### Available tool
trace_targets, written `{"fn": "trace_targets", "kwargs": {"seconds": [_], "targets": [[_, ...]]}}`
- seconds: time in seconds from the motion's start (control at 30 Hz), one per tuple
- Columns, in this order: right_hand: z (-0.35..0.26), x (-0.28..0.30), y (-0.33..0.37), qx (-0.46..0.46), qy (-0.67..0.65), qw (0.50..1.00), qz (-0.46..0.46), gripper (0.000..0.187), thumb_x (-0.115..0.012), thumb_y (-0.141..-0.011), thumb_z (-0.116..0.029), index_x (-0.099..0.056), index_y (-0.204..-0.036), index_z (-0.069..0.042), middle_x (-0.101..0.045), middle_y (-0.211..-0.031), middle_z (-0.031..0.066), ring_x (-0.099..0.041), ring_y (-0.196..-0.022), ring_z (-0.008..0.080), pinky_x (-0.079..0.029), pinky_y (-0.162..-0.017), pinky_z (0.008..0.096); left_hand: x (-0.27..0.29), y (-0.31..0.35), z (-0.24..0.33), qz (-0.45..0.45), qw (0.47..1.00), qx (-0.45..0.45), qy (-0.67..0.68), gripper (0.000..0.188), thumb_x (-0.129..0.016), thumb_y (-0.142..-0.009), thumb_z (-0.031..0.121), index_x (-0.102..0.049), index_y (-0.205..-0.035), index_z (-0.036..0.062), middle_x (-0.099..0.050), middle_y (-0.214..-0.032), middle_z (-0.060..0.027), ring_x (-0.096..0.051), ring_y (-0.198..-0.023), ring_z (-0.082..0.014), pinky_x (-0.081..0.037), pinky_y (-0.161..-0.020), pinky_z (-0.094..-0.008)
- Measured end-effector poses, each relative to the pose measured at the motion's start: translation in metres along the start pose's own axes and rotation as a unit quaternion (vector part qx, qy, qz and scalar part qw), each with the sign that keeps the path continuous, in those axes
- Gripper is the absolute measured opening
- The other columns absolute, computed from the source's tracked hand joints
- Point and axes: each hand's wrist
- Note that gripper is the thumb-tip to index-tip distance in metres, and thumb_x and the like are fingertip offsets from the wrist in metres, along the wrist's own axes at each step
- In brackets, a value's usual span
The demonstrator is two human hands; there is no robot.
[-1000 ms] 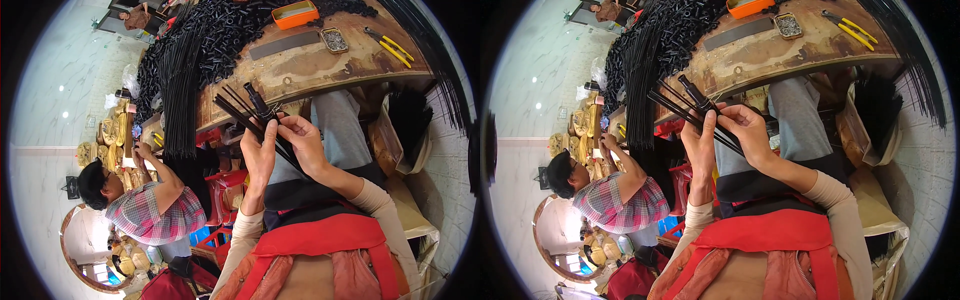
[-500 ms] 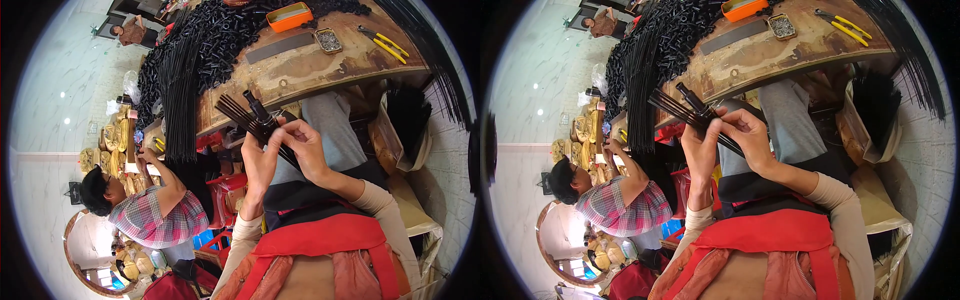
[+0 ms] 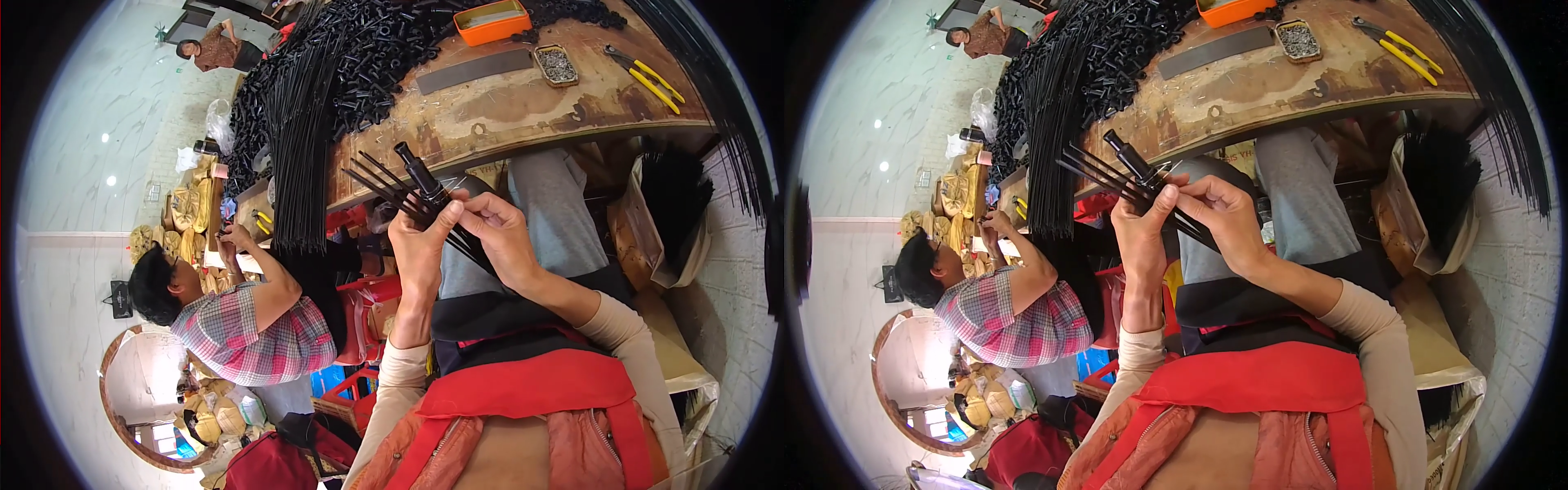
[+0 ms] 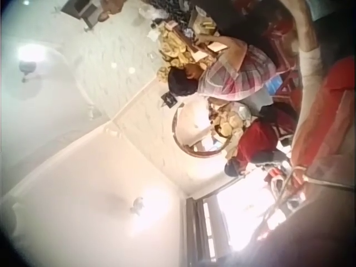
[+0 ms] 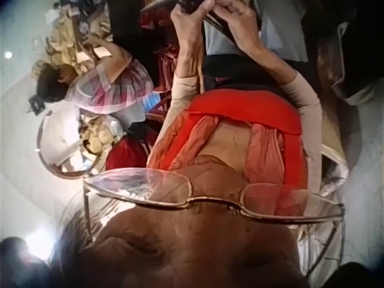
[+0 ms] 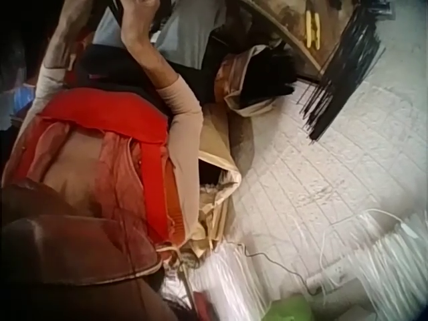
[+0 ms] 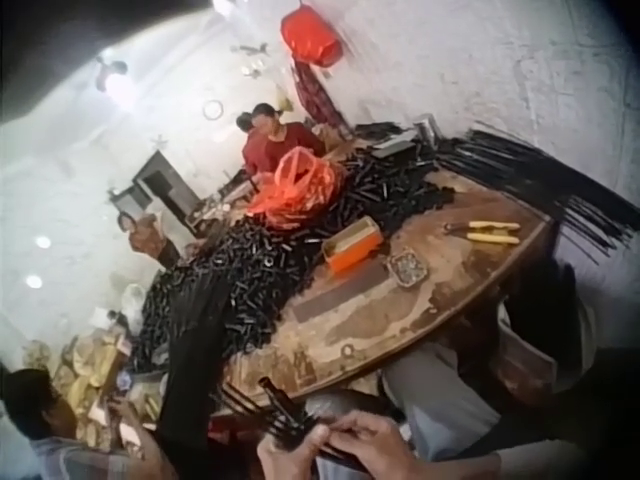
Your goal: Assembling, aligning, and trimming bundles of black plastic strips at a manufacturing workbench.
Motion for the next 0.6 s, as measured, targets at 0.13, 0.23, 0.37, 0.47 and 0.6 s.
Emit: {"fn": "trace_targets", "kwargs": {"seconds": [0.13,0.23,0.37,0.47,0.6], "targets": [[0.003,0.001,-0.001,0.005,-0.067,0.997,0.029,0.010,-0.063,-0.091,-0.001,-0.061,-0.101,-0.001,-0.064,-0.094,0.0019,-0.060,-0.089,0.0074,-0.047,-0.082,0.0217,-0.005,-0.001,0.002,-0.006,0.999,-0.021,-0.026,0.014,-0.071,-0.083,0.000,-0.066,-0.097,-0.0027,-0.071,-0.094,-0.0101,-0.064,-0.084,-0.0114,-0.051,-0.080,-0.0256],[-0.003,0.000,-0.001,-0.058,-0.114,0.991,0.034,0.011,-0.063,-0.090,0.000,-0.061,-0.101,0.000,-0.066,-0.096,0.0041,-0.062,-0.091,0.0091,-0.047,-0.084,0.0224,-0.010,0.003,-0.003,0.018,0.997,-0.039,-0.066,0.011,-0.069,-0.084,-0.001,-0.067,-0.095,-0.0034,-0.071,-0.093,-0.0094,-0.064,-0.083,-0.0104,-0.051,-0.079,-0.0250],[0.000,0.009,0.001,-0.085,-0.144,0.986,-0.006,0.012,-0.064,-0.089,0.000,-0.061,-0.101,0.000,-0.066,-0.096,0.0049,-0.062,-0.094,0.0099,-0.047,-0.086,0.0229,-0.007,0.004,-0.004,0.001,0.996,-0.046,-0.079,0.012,-0.068,-0.086,0.000,-0.065,-0.096,-0.0049,-0.070,-0.094,-0.0104,-0.065,-0.087,-0.0134,-0.051,-0.082,-0.0269],[0.003,0.003,0.008,-0.030,-0.070,0.995,0.065,0.014,-0.065,-0.088,0.000,-0.062,-0.102,0.000,-0.066,-0.096,0.0041,-0.061,-0.094,0.0091,-0.047,-0.086,0.0226,-0.006,-0.006,-0.006,-0.082,0.996,-0.012,-0.018,0.014,-0.068,-0.086,0.005,-0.065,-0.095,-0.0058,-0.070,-0.093,-0.0153,-0.067,-0.094,-0.0237,-0.051,-0.088,-0.0352],[0.004,0.005,0.009,0.045,0.021,0.997,0.064,0.014,-0.066,-0.088,-0.001,-0.062,-0.102,0.000,-0.064,-0.096,0.0027,-0.059,-0.094,0.0080,-0.046,-0.086,0.0225,0.000,-0.007,-0.018,-0.097,0.995,-0.014,0.024,0.027,-0.067,-0.089,0.012,-0.059,-0.107,-0.0064,-0.069,-0.100,-0.0171,-0.065,-0.102,-0.0271,-0.049,-0.094,-0.0387]]}}
Point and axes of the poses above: each hand's wrist, its own y-axis away from the middle knuckle, its own x-axis out of the back of the hand, z = x × y
